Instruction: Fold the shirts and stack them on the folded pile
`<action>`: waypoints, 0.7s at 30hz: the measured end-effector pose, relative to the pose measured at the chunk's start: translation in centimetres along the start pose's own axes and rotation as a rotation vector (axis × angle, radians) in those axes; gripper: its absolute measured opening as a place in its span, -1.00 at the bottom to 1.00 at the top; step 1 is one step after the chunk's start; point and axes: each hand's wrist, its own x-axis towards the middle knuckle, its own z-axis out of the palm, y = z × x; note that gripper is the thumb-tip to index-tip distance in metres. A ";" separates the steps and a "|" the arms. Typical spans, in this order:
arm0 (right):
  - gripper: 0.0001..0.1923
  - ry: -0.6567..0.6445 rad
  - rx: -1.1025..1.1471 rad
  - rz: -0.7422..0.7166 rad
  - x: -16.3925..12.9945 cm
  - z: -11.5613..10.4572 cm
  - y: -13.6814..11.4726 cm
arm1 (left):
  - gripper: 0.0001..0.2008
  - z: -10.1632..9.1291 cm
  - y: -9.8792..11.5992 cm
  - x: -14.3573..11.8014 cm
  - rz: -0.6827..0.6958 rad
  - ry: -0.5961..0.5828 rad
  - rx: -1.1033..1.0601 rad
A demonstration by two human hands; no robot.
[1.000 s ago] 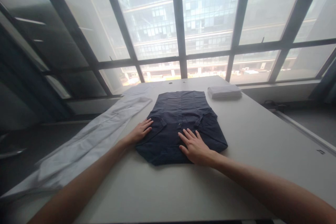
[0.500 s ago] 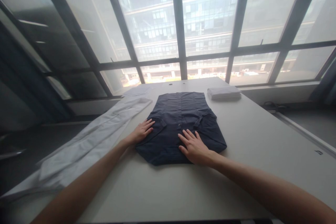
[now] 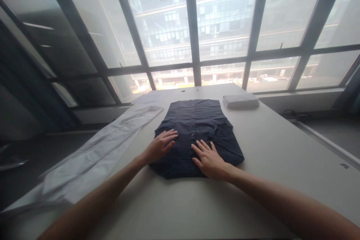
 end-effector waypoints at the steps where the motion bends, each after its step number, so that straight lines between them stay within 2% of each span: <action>1: -0.30 0.007 0.004 0.005 0.0 0.1 0.0 | -0.56 0.3 1.6 -0.1 0.037 -0.046 -0.020; 4: -0.31 0.029 0.013 0.028 0.1 0.3 0.1 | -0.46 1.5 5.3 -0.7 0.118 -0.189 -0.066; 6: -0.32 0.038 0.014 0.036 0.1 0.4 0.2 | -0.32 2.1 6.5 -1.0 0.139 -0.281 -0.082; 8: -0.32 0.042 0.009 0.034 0.1 0.5 0.2 | -0.22 2.6 6.8 -1.1 0.139 -0.359 -0.085; 11: -0.33 0.080 -0.006 0.015 0.0 0.4 0.1 | -0.20 2.7 6.6 -1.1 0.130 -0.420 -0.070; 14: -0.42 0.255 0.035 -0.099 -0.5 -0.3 -0.8 | -0.19 2.6 6.6 -1.0 0.123 -0.428 -0.064; 17: -0.60 0.384 0.295 -0.286 -1.1 -1.2 -2.3 | -0.20 2.5 6.7 -1.0 0.133 -0.411 -0.095; 19: -0.72 0.363 0.517 -0.314 -1.2 -1.4 -2.9 | -0.22 2.5 6.7 -1.0 0.137 -0.398 -0.129; 21: -0.78 0.293 0.664 -0.257 -0.9 -1.1 -3.1 | -0.23 2.5 6.6 -1.0 0.131 -0.398 -0.152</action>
